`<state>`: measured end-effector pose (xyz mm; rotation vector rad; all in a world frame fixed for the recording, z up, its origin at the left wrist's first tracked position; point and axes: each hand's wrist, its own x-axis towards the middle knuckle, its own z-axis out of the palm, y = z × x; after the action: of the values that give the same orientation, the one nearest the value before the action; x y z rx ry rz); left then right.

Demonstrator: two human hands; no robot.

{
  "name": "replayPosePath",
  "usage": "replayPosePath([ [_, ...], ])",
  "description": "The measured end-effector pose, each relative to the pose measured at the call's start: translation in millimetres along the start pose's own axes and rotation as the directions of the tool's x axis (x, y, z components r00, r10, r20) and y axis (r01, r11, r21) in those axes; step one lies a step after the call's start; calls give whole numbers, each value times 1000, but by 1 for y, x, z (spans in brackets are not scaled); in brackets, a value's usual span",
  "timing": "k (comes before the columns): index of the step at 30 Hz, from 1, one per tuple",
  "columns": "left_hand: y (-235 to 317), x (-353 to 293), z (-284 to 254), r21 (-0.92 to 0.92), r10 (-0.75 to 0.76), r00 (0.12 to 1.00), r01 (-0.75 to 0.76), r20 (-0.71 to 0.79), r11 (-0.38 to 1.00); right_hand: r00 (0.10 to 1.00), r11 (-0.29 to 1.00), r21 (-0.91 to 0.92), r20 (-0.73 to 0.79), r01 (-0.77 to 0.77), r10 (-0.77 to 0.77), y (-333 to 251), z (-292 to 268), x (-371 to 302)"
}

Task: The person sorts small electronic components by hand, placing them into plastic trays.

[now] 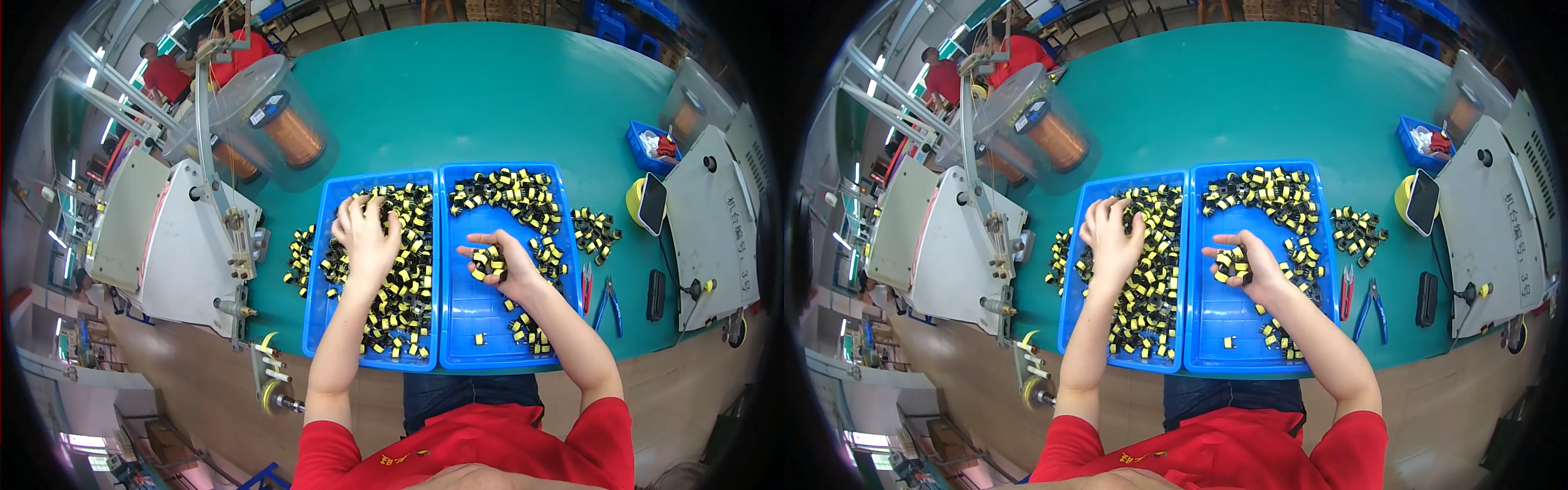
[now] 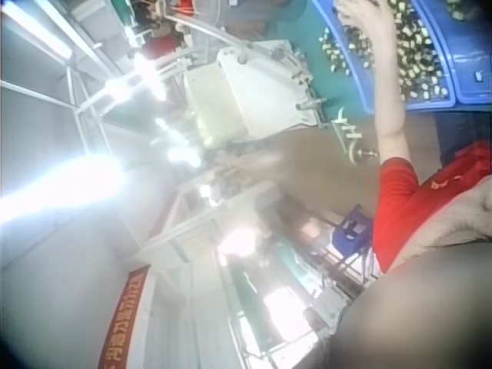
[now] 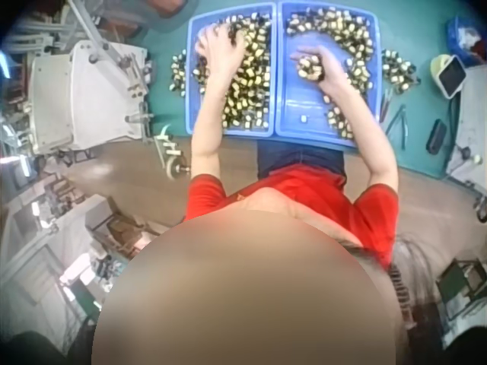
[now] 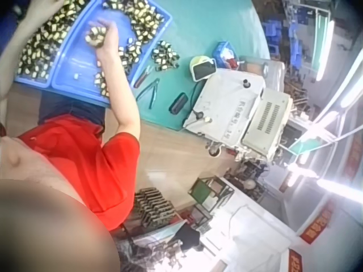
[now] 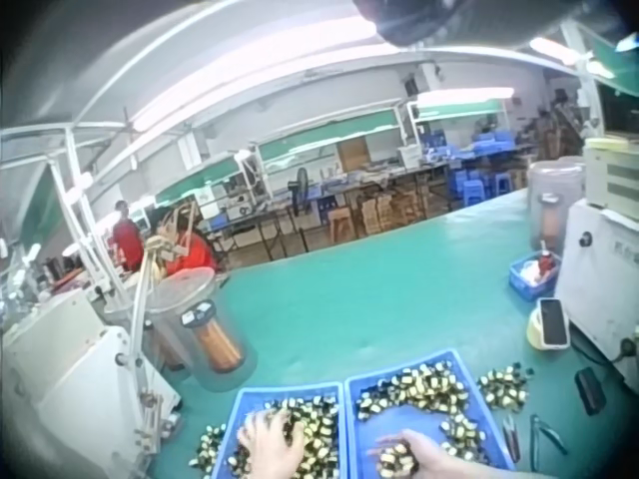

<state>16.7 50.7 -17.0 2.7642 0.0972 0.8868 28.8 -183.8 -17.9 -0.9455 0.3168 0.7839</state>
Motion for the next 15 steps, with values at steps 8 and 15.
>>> replayPosePath([
  [8,50,-12,-8,-757,446,772,69,453,650,973,999,24,226,33,-38,1,-6,0],
  [15,51,-12,-4,-793,407,833,61,375,606,951,997,-20,300,80,-70,-2,-6,-3],
])
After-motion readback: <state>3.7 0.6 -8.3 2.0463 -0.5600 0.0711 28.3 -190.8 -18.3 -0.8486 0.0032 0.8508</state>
